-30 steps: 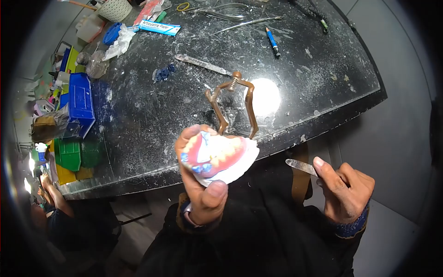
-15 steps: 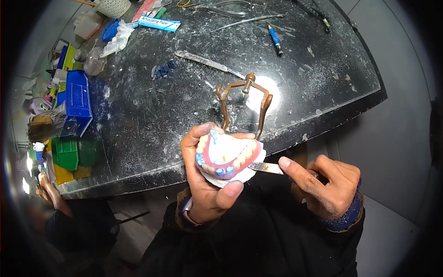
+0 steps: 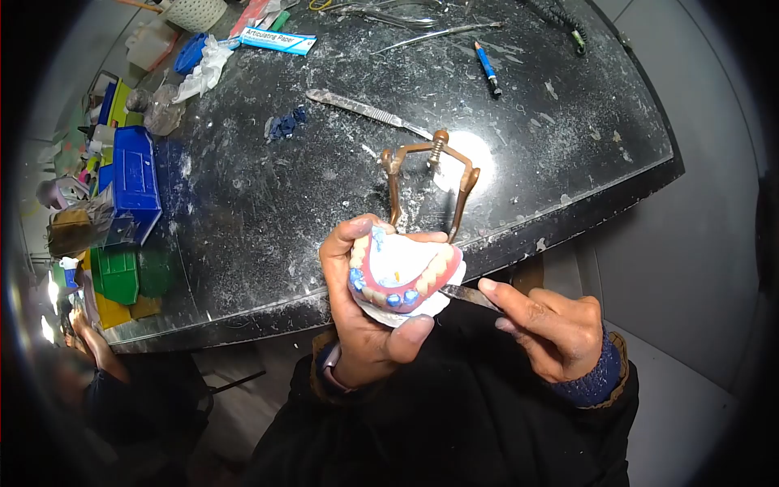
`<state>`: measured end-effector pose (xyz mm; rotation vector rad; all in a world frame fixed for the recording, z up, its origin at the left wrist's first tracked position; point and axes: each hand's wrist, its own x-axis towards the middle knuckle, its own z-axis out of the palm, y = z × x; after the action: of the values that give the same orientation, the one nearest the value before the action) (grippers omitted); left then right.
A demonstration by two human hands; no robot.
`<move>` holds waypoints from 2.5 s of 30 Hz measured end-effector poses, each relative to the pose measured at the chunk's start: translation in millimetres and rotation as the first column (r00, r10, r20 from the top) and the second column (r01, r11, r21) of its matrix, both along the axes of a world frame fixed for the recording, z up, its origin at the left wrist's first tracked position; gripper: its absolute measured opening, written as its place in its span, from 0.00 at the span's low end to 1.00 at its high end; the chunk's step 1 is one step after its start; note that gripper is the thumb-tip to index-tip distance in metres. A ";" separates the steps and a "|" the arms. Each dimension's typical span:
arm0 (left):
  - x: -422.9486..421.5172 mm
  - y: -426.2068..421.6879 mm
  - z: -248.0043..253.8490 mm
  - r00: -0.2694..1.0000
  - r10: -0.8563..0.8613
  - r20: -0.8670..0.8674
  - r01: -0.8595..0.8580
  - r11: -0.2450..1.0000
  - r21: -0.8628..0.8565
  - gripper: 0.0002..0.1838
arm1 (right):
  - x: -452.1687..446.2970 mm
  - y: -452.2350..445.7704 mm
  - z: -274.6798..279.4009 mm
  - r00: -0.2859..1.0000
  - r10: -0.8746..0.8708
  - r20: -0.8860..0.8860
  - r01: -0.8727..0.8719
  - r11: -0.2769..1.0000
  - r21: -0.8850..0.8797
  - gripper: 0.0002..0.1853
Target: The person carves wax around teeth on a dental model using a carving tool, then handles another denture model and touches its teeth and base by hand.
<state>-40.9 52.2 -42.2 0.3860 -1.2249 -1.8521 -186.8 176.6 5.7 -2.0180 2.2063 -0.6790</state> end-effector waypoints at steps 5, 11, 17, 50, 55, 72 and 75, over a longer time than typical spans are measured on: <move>-5.6 6.8 8.3 0.986 0.148 0.073 -0.154 0.984 0.093 0.47 | -6.9 -0.6 12.2 1.000 0.011 0.005 -0.011 1.000 -0.007 0.30; -5.2 8.4 6.4 0.990 0.138 0.021 -0.140 0.981 0.137 0.46 | -4.5 -5.9 12.5 1.000 0.002 0.016 -0.002 1.000 -0.016 0.30; -4.0 6.5 3.2 0.988 0.150 0.023 -0.152 0.980 0.132 0.47 | 1.9 -9.7 4.2 1.000 0.007 0.021 -0.006 1.000 -0.024 0.31; 1.0 1.8 2.7 0.985 0.167 0.038 -0.159 0.975 -0.157 0.48 | 3.1 -16.0 21.0 0.998 0.049 0.037 -0.047 0.997 -0.059 0.32; -1.1 7.8 12.1 0.985 0.174 0.016 -0.174 0.984 -0.028 0.42 | 1.8 -18.2 15.1 0.995 0.047 0.087 -0.042 0.997 -0.060 0.31; -6.4 8.2 21.3 0.927 0.373 0.047 -0.376 0.924 0.066 0.39 | 20.7 -29.9 -13.5 0.973 0.073 0.218 -0.066 0.997 -0.039 0.27; -8.0 7.6 21.5 0.869 0.457 0.190 -0.458 0.888 -0.040 0.41 | 25.5 -31.8 -14.7 0.969 0.071 0.237 -0.065 0.997 -0.035 0.27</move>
<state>-48.9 59.8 -20.8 0.8059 -1.1334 -1.4299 -161.3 144.7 -9.0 -1.9002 1.9941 -0.8954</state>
